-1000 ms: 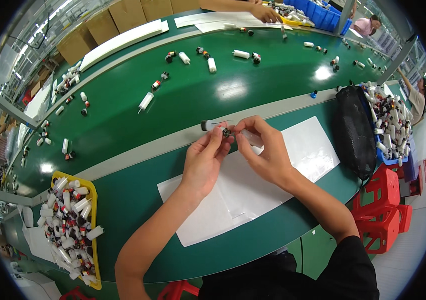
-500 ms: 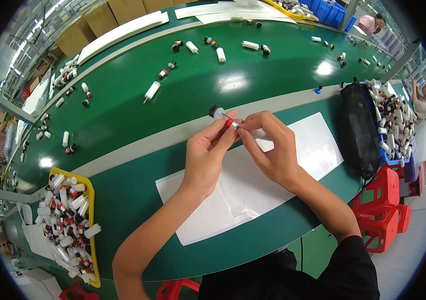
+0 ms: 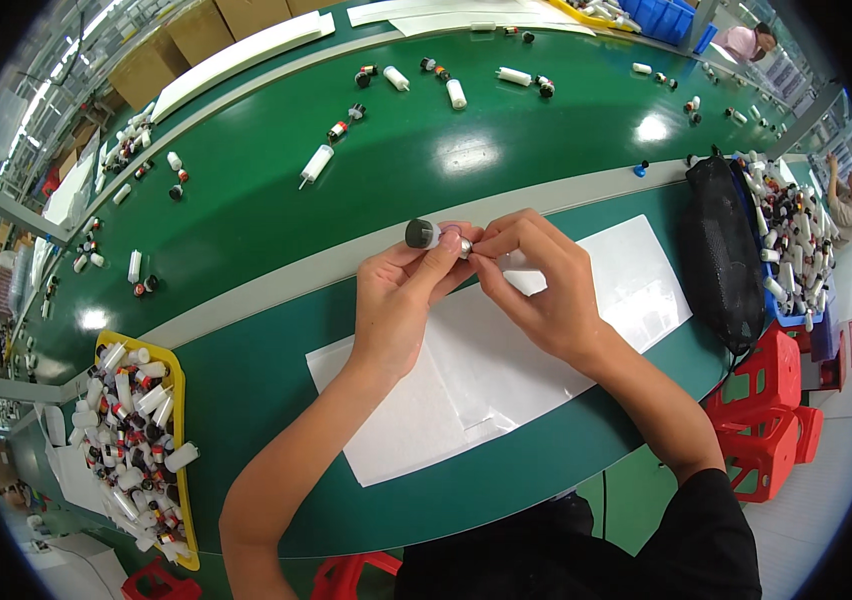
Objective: The person assembles small cylindrical electronic components by hand on an assembly line workbench, fitting internal components into plastic cylinders and then capping them with metal caps.
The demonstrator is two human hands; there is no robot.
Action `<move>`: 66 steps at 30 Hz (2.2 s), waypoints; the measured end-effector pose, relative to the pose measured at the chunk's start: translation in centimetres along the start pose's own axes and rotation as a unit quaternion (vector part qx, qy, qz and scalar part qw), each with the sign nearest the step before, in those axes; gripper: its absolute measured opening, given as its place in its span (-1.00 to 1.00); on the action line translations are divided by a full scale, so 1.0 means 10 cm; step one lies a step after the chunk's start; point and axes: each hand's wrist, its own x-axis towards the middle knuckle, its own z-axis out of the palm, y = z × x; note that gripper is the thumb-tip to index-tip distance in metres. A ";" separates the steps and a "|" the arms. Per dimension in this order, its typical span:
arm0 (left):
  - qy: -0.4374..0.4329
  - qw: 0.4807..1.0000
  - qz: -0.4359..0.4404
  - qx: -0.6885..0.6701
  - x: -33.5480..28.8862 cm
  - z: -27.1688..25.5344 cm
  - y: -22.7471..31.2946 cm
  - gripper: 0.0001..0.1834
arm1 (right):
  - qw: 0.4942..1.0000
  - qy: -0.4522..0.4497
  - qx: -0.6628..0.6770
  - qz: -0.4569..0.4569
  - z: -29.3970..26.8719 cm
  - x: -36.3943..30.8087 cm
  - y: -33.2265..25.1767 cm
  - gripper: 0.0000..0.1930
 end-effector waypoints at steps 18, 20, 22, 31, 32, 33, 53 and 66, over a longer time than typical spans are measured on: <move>-0.018 0.997 0.019 0.068 0.01 0.03 -0.05 -0.78 | 0.940 -0.311 -0.142 -0.006 -0.44 -0.70 -0.75 -0.74; -0.025 0.997 0.013 0.066 0.03 0.05 -0.03 -0.80 | 0.944 -0.295 -0.148 -0.009 -0.46 -0.88 -0.74 -0.74; -0.031 0.997 0.017 0.063 0.07 0.05 -0.02 -0.80 | 0.949 -0.272 -0.160 -0.006 -0.46 -0.92 -0.74 -0.75; -0.048 0.998 -0.008 0.039 0.06 -0.02 -0.06 -0.76 | 0.938 -0.245 0.120 0.213 -0.66 -0.63 -0.81 -0.86; -0.050 0.997 -0.015 0.058 0.06 -0.02 -0.06 -0.75 | 0.948 -0.234 0.081 0.198 -0.72 -0.51 -0.78 -0.86; -0.050 0.997 -0.015 0.059 0.06 -0.03 -0.06 -0.75 | 0.965 -0.200 0.034 0.167 -0.72 -0.39 -0.70 -0.89; -0.166 0.982 0.004 0.087 0.10 -0.17 -0.06 -0.66 | 0.961 -0.207 0.021 0.184 -0.47 0.34 -0.21 -0.76; -0.232 0.937 0.120 0.230 0.00 -0.64 -0.02 -0.72 | 0.855 -0.284 0.298 0.315 -0.05 -0.04 -0.04 -0.59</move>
